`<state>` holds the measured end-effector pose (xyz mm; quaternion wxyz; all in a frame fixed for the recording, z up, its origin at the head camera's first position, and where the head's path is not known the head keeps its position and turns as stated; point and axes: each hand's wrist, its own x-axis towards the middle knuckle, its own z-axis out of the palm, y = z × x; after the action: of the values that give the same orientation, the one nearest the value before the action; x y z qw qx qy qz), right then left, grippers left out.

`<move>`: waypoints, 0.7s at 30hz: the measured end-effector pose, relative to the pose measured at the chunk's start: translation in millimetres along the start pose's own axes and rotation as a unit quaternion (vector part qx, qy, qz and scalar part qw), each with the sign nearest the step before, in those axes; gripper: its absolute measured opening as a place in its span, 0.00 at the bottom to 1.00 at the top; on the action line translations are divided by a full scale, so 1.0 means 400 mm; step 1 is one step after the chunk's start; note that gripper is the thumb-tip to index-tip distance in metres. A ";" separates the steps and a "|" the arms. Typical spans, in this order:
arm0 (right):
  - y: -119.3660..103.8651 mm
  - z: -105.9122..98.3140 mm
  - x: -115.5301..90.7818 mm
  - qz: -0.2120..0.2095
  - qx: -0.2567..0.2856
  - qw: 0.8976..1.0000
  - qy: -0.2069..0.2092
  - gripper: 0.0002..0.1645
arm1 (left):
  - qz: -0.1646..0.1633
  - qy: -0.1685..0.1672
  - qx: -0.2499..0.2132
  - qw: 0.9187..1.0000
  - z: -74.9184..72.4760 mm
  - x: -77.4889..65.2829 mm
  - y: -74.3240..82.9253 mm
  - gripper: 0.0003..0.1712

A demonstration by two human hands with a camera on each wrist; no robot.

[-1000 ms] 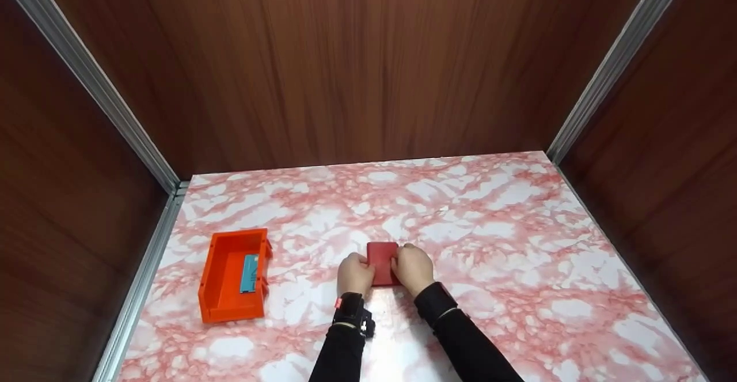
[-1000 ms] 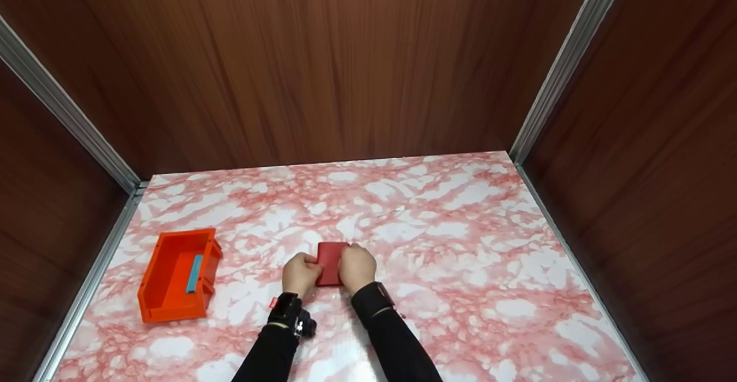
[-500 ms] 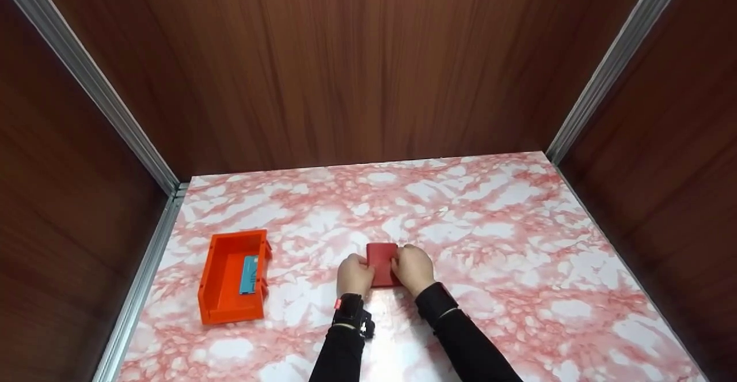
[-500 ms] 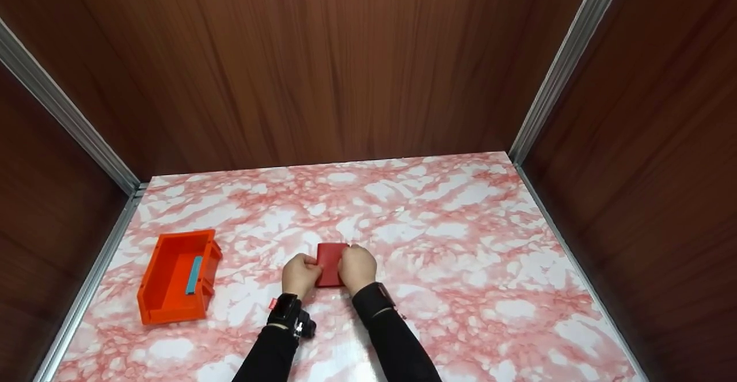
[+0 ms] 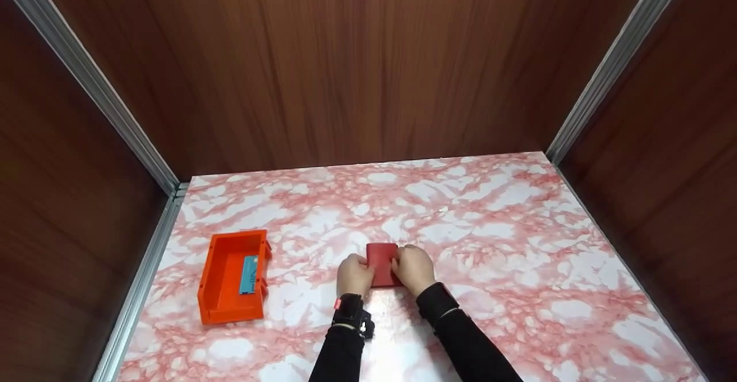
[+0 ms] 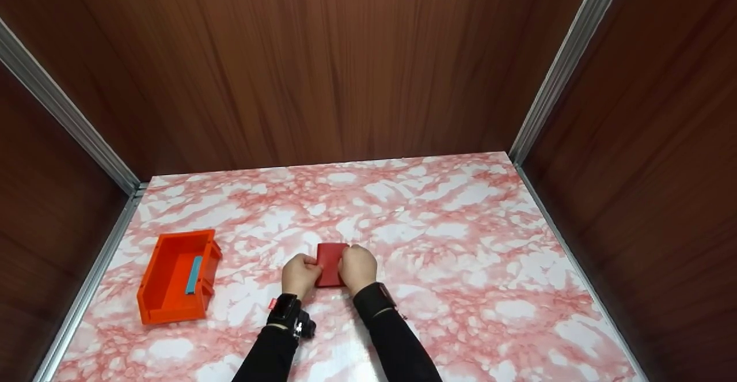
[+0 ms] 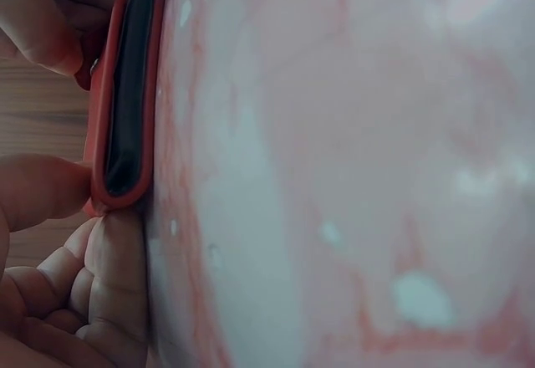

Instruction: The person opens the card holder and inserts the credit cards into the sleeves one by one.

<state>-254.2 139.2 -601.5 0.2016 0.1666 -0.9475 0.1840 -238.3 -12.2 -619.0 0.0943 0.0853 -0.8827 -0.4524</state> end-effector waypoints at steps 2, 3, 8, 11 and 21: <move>-0.001 -0.001 0.000 -0.001 0.006 1.000 0.003 0.20 | 0.000 -0.001 0.001 1.000 -0.001 0.000 -0.001 0.08; 0.000 -0.002 0.001 0.001 0.007 1.000 0.001 0.20 | 0.001 -0.001 0.002 1.000 -0.001 0.001 -0.001 0.08; 0.000 -0.004 0.004 0.014 0.014 1.000 -0.014 0.21 | -0.005 -0.005 0.002 1.000 -0.004 0.000 0.003 0.08; 0.002 -0.003 0.005 0.017 0.018 1.000 -0.016 0.21 | -0.012 -0.009 0.000 1.000 -0.005 -0.001 0.006 0.08; 0.009 0.000 0.006 0.026 0.030 0.999 -0.023 0.22 | -0.016 -0.006 0.006 1.000 -0.004 -0.001 0.008 0.08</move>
<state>-257.7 141.6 -601.4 0.1702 0.1523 -0.9498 0.2138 -237.9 -11.6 -615.4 0.0811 0.0974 -0.8844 -0.4493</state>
